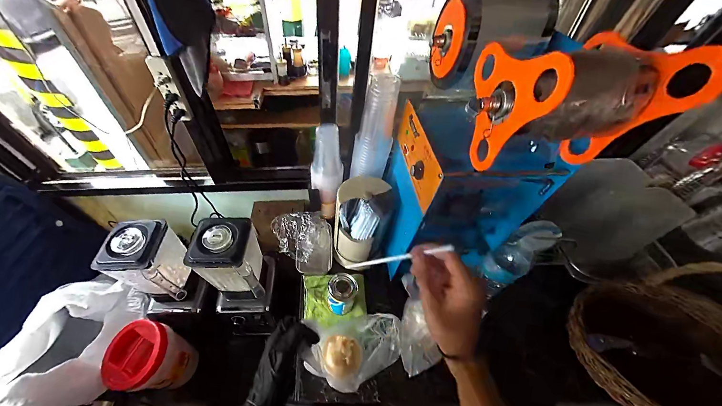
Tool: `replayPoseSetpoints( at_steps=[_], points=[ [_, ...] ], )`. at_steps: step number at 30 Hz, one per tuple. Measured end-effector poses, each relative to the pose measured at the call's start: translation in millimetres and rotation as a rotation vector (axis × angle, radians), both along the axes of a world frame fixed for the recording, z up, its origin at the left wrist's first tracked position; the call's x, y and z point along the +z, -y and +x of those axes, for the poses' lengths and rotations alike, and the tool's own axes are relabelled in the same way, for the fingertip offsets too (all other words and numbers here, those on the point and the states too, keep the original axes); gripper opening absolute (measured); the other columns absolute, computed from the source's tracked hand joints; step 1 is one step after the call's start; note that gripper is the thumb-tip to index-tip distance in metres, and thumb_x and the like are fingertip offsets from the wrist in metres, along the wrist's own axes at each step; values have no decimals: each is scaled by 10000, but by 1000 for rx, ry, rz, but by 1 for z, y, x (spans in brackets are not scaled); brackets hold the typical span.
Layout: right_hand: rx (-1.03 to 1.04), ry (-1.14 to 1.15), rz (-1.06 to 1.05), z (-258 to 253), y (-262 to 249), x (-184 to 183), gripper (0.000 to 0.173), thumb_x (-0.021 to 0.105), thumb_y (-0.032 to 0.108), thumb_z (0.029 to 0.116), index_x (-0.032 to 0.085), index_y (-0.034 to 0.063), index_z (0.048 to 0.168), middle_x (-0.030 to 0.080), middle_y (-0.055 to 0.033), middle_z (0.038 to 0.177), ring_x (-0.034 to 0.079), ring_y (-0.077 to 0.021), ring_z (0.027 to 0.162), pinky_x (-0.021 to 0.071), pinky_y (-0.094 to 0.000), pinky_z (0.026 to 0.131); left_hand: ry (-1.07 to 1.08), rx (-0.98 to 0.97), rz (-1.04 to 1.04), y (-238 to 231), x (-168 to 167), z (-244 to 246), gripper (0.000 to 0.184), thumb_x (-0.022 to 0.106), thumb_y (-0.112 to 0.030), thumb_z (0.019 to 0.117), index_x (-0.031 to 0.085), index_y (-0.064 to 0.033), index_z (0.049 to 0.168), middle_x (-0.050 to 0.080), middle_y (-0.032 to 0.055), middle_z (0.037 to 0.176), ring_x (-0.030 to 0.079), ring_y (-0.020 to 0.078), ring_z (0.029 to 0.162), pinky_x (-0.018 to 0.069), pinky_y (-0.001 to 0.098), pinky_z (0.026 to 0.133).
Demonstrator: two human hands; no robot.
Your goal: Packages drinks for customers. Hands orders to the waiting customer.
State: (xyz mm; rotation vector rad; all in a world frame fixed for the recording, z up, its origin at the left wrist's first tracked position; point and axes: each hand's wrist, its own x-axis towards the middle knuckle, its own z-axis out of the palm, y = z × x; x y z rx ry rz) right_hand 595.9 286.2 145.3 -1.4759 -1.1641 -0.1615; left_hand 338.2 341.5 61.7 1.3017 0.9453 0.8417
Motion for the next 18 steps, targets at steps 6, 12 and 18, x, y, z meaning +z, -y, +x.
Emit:
replayPoseSetpoints(
  at_steps=[6, 12, 18],
  points=[
    [228, 5, -46, -62, 53, -33, 191, 638, 206, 992, 738, 45, 1015, 733, -11, 841, 675, -32, 720, 594, -217, 666, -58, -33, -45, -6, 22, -5, 163, 560, -120, 1011, 667, -17, 1077, 712, 14, 886, 666, 65, 791, 566, 231, 728],
    [286, 332, -495, -131, -11, -149, 218, 611, 231, 970, 755, 73, 924, 712, -88, 742, 719, -260, 677, 579, -457, 579, -404, 27, 109, 4, 36, -7, 303, 418, -178, 1085, 667, -11, 1041, 641, -12, 878, 583, 5, 793, 494, 200, 761],
    [728, 251, -1114, -104, -19, -56, 336, 537, 237, 1047, 668, 1, 1247, 694, -244, 1159, 663, -421, 1119, 511, -620, 948, -154, -65, 28, -1, 31, -20, 124, 620, -99, 940, 625, -47, 1052, 654, -29, 863, 632, 41, 792, 542, 222, 745]
  ],
)
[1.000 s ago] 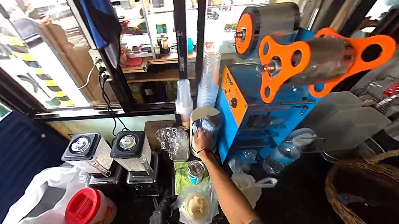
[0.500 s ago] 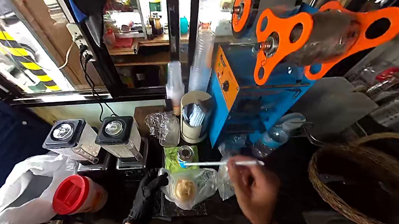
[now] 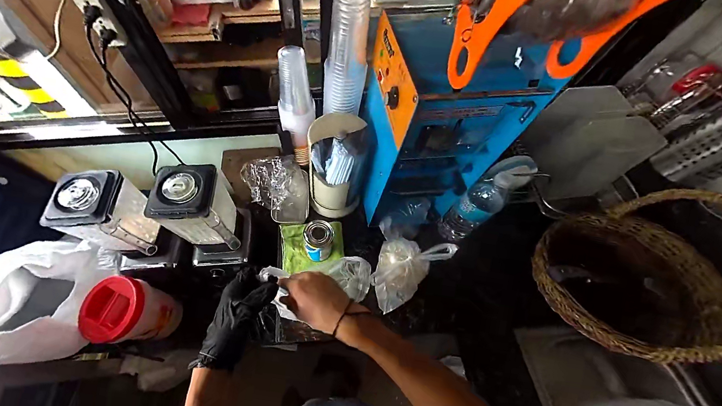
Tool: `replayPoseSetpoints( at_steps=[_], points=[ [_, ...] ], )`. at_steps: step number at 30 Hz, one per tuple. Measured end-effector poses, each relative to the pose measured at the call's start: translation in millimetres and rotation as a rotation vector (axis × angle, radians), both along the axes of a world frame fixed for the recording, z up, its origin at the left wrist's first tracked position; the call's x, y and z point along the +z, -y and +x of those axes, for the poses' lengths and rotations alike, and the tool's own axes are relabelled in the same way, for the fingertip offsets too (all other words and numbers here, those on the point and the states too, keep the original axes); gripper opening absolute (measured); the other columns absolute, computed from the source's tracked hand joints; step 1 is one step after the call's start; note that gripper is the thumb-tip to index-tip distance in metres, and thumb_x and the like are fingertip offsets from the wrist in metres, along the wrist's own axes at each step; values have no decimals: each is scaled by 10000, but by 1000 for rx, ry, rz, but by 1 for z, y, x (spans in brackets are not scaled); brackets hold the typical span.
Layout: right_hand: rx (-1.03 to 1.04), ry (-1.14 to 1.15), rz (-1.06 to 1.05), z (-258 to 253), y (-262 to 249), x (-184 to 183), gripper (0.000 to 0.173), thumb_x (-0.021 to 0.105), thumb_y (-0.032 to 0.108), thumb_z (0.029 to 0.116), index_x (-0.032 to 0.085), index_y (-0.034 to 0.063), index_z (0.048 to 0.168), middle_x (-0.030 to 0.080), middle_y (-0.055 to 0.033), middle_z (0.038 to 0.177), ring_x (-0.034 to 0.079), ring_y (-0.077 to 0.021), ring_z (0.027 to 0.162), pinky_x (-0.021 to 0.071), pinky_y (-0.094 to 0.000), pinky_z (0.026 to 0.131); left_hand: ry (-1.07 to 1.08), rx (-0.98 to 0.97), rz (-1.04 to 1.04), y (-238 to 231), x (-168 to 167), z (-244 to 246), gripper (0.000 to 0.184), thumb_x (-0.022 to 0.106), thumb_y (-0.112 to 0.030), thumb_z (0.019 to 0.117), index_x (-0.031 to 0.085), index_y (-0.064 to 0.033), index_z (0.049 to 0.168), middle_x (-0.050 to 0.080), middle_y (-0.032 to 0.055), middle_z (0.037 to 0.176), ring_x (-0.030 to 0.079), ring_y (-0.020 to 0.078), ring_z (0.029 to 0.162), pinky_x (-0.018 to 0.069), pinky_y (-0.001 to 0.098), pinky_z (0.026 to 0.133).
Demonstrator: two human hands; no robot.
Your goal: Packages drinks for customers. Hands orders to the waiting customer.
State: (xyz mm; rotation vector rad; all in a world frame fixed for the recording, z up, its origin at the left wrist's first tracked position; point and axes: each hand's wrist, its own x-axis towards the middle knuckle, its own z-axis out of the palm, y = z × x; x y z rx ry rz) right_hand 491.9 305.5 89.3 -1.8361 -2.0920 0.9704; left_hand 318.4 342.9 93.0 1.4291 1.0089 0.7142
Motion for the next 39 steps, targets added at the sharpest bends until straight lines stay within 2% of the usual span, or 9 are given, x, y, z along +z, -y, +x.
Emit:
replayPoseSetpoints(
  at_steps=[3, 7, 11, 16, 19, 25, 30, 35, 39],
  points=[
    [98, 65, 176, 55, 14, 16, 285, 633, 164, 965, 720, 102, 1229, 719, -143, 1185, 653, -345, 1168, 507, -569, 1003, -69, 28, 63, -6, -5, 2, 137, 612, -107, 966, 652, -26, 1069, 653, -30, 868, 616, 4, 785, 528, 194, 752],
    [224, 375, 271, 124, 25, -14, 705, 886, 95, 684, 643, 241, 1329, 527, -152, 1475, 420, -429, 1413, 347, -654, 1115, -357, 73, 178, -12, -16, 0, 219, 576, -196, 1018, 689, -22, 1085, 692, 38, 933, 641, 62, 855, 525, 274, 826],
    [371, 260, 461, 154, 19, -40, 169, 671, 142, 922, 763, 152, 1063, 650, -80, 1357, 525, -336, 1350, 353, -636, 1107, -491, 39, 222, -16, -5, -1, 286, 486, -207, 1062, 691, -7, 1069, 682, 110, 984, 637, 180, 954, 498, 396, 913],
    [371, -81, 554, 167, -4, 11, 167, 688, 275, 884, 796, 148, 877, 700, -17, 1261, 559, -236, 1290, 421, -518, 1086, -192, -32, -103, -35, 38, 5, 189, 551, -217, 1055, 659, -62, 1049, 583, -13, 738, 498, 43, 583, 439, 208, 541],
    [431, -276, 433, 150, -15, 8, 195, 656, 255, 872, 735, 87, 813, 636, -90, 1346, 507, -262, 1336, 391, -478, 1130, 100, 3, -259, -32, 16, 32, 224, 501, -177, 1075, 590, -14, 1199, 660, 49, 815, 632, 109, 665, 557, 264, 628],
    [376, -708, 319, 103, -42, -26, 321, 565, 278, 967, 697, -13, 937, 538, -172, 1477, 465, -261, 1416, 394, -446, 1164, 316, -189, 168, -3, -59, 67, 435, 431, -320, 1057, 614, 39, 1219, 672, -13, 1058, 610, -10, 968, 516, 218, 899],
    [338, -849, 238, 99, -62, -46, 259, 480, 117, 1006, 659, -66, 1044, 640, -155, 1203, 601, -177, 1148, 500, -338, 983, 458, 13, -81, 10, -56, 73, 232, 671, 7, 847, 565, -1, 1053, 676, 57, 778, 673, 152, 681, 594, 322, 667],
    [135, -676, 6, 96, -63, -40, 255, 446, 130, 1042, 628, -37, 1105, 626, -93, 858, 597, -128, 652, 542, -326, 630, -90, 180, 634, 26, -72, 81, 97, 723, -12, 821, 740, 51, 893, 678, 177, 1116, 669, 185, 990, 572, 295, 854],
    [73, -373, -315, 68, -82, -22, 315, 455, 198, 1079, 650, -48, 1091, 627, -175, 945, 591, -236, 758, 504, -442, 672, -617, 156, 885, 28, -73, 78, 263, 617, -144, 953, 740, -15, 1146, 725, 224, 1095, 679, 428, 1069, 539, 569, 909]
  ],
)
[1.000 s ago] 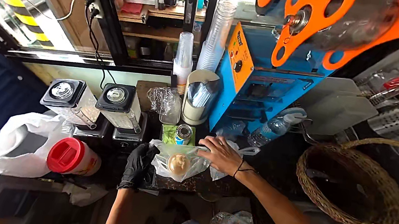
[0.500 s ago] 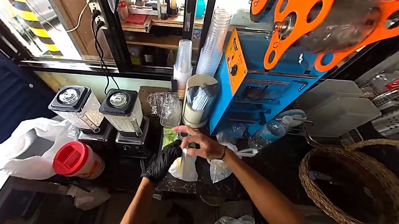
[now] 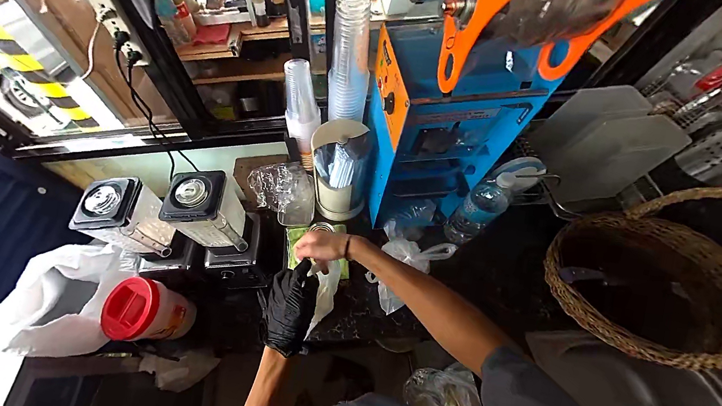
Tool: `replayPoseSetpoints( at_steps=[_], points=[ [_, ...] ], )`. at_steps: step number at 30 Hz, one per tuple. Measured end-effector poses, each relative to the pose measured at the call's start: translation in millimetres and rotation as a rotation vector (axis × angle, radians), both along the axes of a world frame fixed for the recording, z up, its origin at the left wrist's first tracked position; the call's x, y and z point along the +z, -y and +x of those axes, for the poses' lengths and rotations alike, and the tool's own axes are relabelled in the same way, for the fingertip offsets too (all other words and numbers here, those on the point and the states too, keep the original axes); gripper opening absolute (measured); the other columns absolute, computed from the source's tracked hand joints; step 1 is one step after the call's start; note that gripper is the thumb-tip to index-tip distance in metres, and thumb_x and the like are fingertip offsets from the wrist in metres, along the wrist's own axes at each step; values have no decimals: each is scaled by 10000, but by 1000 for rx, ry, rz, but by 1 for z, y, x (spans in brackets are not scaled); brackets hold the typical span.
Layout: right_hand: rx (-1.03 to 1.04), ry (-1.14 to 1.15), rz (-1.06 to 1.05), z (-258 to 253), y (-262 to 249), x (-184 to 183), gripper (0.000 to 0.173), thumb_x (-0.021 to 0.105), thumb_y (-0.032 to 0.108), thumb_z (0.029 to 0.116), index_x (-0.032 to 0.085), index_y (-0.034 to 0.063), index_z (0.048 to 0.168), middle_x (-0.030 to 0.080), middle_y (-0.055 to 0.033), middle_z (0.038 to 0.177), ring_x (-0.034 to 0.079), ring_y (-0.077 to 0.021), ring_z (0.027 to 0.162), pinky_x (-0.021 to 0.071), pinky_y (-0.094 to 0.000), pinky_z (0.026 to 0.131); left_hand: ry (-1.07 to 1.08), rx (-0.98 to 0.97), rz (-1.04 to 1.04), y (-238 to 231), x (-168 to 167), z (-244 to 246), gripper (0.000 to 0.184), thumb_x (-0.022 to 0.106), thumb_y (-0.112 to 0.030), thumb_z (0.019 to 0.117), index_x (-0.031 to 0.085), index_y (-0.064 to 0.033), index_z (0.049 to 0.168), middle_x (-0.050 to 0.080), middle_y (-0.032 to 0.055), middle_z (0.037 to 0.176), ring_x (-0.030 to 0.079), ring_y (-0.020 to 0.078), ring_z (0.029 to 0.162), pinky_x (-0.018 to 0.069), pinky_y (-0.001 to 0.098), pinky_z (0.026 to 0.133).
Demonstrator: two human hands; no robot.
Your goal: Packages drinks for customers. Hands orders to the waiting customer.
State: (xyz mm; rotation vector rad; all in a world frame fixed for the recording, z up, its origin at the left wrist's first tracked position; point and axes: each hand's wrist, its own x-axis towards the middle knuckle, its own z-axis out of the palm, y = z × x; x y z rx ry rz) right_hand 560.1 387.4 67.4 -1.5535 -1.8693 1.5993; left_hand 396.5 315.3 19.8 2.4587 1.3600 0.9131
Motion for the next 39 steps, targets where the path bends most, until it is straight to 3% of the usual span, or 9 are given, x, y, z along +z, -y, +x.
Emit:
replayPoseSetpoints(
  at_steps=[4, 7, 12, 17, 21, 27, 33, 36, 39],
  points=[
    [-53, -137, 166, -5, -1, -15, 288, 438, 114, 1065, 621, -62, 1202, 639, -208, 1067, 610, -262, 955, 507, -459, 858, -136, 72, -156, -2, 19, -4, 268, 604, -182, 971, 734, 16, 1097, 720, 237, 1097, 650, 449, 1119, 492, 618, 961],
    [-339, -196, 553, 4, 49, 4, 206, 592, 94, 957, 671, -11, 1116, 660, -175, 1051, 646, -277, 978, 544, -471, 884, 335, 89, -577, -8, 28, -16, 204, 640, -90, 961, 639, 49, 1109, 665, 80, 899, 650, 119, 844, 556, 292, 816],
    [-441, 36, 179, -17, 121, -15, 569, 584, 605, 968, 728, 90, 1162, 744, -121, 1049, 709, -278, 994, 536, -557, 925, 615, 64, -941, -14, 41, -29, 30, 647, -39, 954, 630, -14, 952, 640, -9, 768, 621, 40, 711, 544, 228, 694],
    [-918, -676, 137, -36, 130, -39, 221, 544, 126, 1038, 652, -57, 1097, 687, -82, 957, 645, -106, 837, 540, -277, 781, 625, 13, -943, -2, 42, -33, 100, 661, -28, 928, 635, -14, 1023, 683, -14, 839, 654, 31, 778, 564, 215, 747],
    [-1289, -1175, -221, -42, 137, -31, 251, 374, 180, 1117, 572, 66, 1012, 610, 8, 781, 551, -67, 623, 464, -220, 570, 759, 51, -986, -6, 27, -49, 162, 543, -24, 941, 632, -14, 1076, 686, -22, 842, 650, 30, 729, 564, 204, 665],
    [-1384, -923, -318, -29, 150, -55, 181, 418, 183, 1111, 548, 82, 1035, 544, 37, 720, 471, -33, 535, 392, -182, 486, 1129, 306, -903, -20, -29, -54, 116, 506, 53, 925, 573, -15, 990, 647, -2, 728, 635, 67, 612, 567, 250, 547],
    [-1062, -220, 231, -35, 134, -5, 326, 569, 257, 1024, 669, -50, 1072, 695, -110, 908, 675, -147, 825, 575, -347, 805, 766, -666, -788, -71, -15, -58, 165, 841, -126, 773, 703, -195, 831, 721, -57, 1192, 639, 80, 1161, 528, 263, 1005],
    [-910, 101, 263, -59, 112, 29, 367, 623, 363, 1007, 713, 9, 1042, 718, -134, 881, 700, -255, 831, 563, -488, 796, 469, -905, -895, -96, 11, -36, 294, 778, -23, 760, 699, 33, 1037, 720, 14, 1098, 649, 17, 1061, 529, 225, 977],
    [-939, 200, 239, -73, 110, 39, 368, 616, 379, 1009, 705, 25, 1057, 711, -147, 875, 693, -294, 817, 547, -524, 770, 471, -932, -867, -102, 10, -20, 323, 734, 15, 706, 600, 19, 1000, 654, -44, 902, 616, -36, 870, 529, 171, 831]
  ],
)
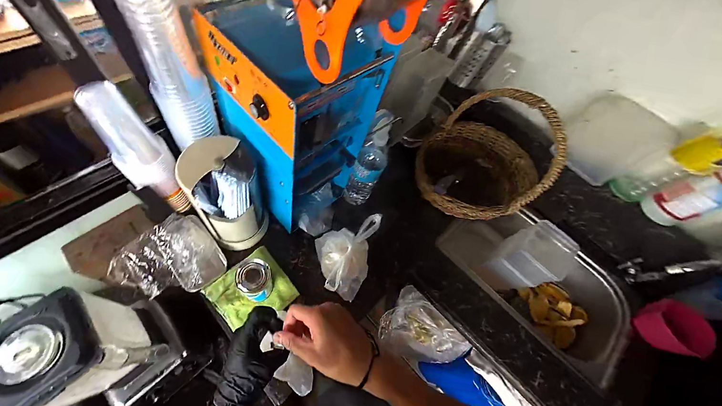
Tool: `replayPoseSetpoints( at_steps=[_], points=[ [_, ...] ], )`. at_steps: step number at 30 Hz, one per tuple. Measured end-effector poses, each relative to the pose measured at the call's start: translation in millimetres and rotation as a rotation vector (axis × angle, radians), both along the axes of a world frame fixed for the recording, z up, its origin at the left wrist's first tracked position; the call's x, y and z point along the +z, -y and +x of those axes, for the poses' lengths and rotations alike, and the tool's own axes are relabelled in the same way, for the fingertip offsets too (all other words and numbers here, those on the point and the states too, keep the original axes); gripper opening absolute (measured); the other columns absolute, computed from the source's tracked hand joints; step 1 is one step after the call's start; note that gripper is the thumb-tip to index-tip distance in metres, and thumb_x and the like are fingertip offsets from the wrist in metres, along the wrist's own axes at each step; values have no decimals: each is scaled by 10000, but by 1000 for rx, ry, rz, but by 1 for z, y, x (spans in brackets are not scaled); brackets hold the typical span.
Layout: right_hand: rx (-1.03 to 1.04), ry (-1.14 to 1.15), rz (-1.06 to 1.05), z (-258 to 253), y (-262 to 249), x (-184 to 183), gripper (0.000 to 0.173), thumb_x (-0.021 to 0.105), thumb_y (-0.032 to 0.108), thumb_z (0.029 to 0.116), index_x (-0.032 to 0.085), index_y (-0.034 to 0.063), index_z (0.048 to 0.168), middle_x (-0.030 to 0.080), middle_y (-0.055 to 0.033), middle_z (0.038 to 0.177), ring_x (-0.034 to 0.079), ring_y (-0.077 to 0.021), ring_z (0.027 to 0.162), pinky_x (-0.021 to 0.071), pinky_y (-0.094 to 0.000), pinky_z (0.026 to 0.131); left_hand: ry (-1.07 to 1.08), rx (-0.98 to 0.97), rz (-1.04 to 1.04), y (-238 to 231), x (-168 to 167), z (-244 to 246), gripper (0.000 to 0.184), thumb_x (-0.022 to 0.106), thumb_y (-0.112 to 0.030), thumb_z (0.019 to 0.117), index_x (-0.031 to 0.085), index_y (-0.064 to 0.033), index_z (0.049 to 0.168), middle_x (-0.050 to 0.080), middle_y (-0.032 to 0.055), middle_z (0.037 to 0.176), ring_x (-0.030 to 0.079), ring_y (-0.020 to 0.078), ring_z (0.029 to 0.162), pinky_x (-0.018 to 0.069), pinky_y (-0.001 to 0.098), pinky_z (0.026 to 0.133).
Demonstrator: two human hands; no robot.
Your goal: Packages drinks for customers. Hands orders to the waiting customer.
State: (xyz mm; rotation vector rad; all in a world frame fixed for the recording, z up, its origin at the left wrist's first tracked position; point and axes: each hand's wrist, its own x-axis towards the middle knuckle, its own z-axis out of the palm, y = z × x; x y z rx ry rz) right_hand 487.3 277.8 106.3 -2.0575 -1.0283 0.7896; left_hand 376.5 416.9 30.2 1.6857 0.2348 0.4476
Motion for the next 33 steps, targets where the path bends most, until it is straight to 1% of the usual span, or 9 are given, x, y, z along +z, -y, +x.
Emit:
replayPoseSetpoints(
  at_steps=[4, 6, 10, 15, 19, 24, 27, 30, 33],
  points=[
    [-23, -158, 281, -14, 28, -18, 330, 594, 213, 1021, 674, -19, 1241, 730, -164, 1043, 703, -210, 814, 590, -380, 753, 215, 117, -164, 15, -18, 21, 237, 593, 45, 891, 649, -16, 1113, 709, -83, 1022, 662, -16, 930, 568, 201, 861],
    [-59, -272, 424, -7, 43, -34, 324, 515, 182, 1047, 659, -34, 1240, 728, -147, 1064, 698, -152, 832, 589, -325, 753, 284, 10, -195, 14, -31, 29, 166, 602, -252, 1006, 695, -171, 1117, 708, -117, 1076, 648, 3, 992, 543, 208, 897],
    [-200, -24, 476, 22, 51, -68, 265, 547, 200, 1023, 700, 9, 1124, 731, -88, 1002, 670, -109, 797, 566, -283, 701, 267, -65, -250, 10, -38, 30, 380, 577, -589, 966, 659, -239, 1087, 683, -106, 977, 650, 40, 893, 564, 241, 799],
    [27, 54, 410, 17, 33, -80, 426, 763, 410, 892, 724, 46, 1109, 680, -134, 1216, 611, -241, 1185, 500, -395, 1032, 193, 3, -307, 20, -27, 15, 252, 690, -430, 938, 722, -209, 1055, 720, -101, 1030, 657, 21, 978, 549, 228, 888],
    [-25, 35, 562, 9, 34, -89, 256, 686, 282, 956, 720, 39, 884, 648, -157, 1210, 582, -231, 1189, 485, -350, 1034, 230, 21, -220, 24, -20, 21, 102, 713, -125, 887, 703, -226, 878, 697, -84, 994, 641, 54, 997, 528, 241, 908],
    [203, 371, 532, 29, 58, -97, 302, 507, 338, 1051, 762, 180, 1084, 693, -75, 1234, 613, -243, 1215, 481, -451, 1044, 306, 162, -229, 32, -23, 36, 126, 655, -125, 950, 681, -186, 843, 736, 14, 1022, 721, 141, 919, 610, 277, 808],
    [-105, 834, 324, 71, 65, -109, 235, 628, 250, 985, 721, 323, 1188, 687, -58, 1246, 630, -285, 1188, 506, -503, 992, 303, 103, -78, 35, -24, 41, 129, 651, -348, 991, 676, -226, 958, 728, -1, 1046, 717, 178, 966, 610, 340, 850],
    [-116, 858, 238, 106, 63, -118, 119, 655, 323, 966, 760, 307, 1019, 677, -33, 1309, 582, -314, 1263, 442, -567, 1000, 214, 150, -2, 44, -19, 52, 281, 707, -287, 948, 673, -229, 1221, 728, -9, 1134, 698, 155, 1038, 587, 339, 924],
    [-94, 585, 324, 119, 58, -103, 188, 628, 404, 971, 766, 280, 998, 680, -15, 1229, 560, -252, 1261, 389, -562, 1050, 44, 169, 268, 43, -11, 68, 480, 771, -162, 822, 652, 37, 1243, 689, 155, 1210, 650, 181, 1151, 522, 337, 1031]
  ],
)
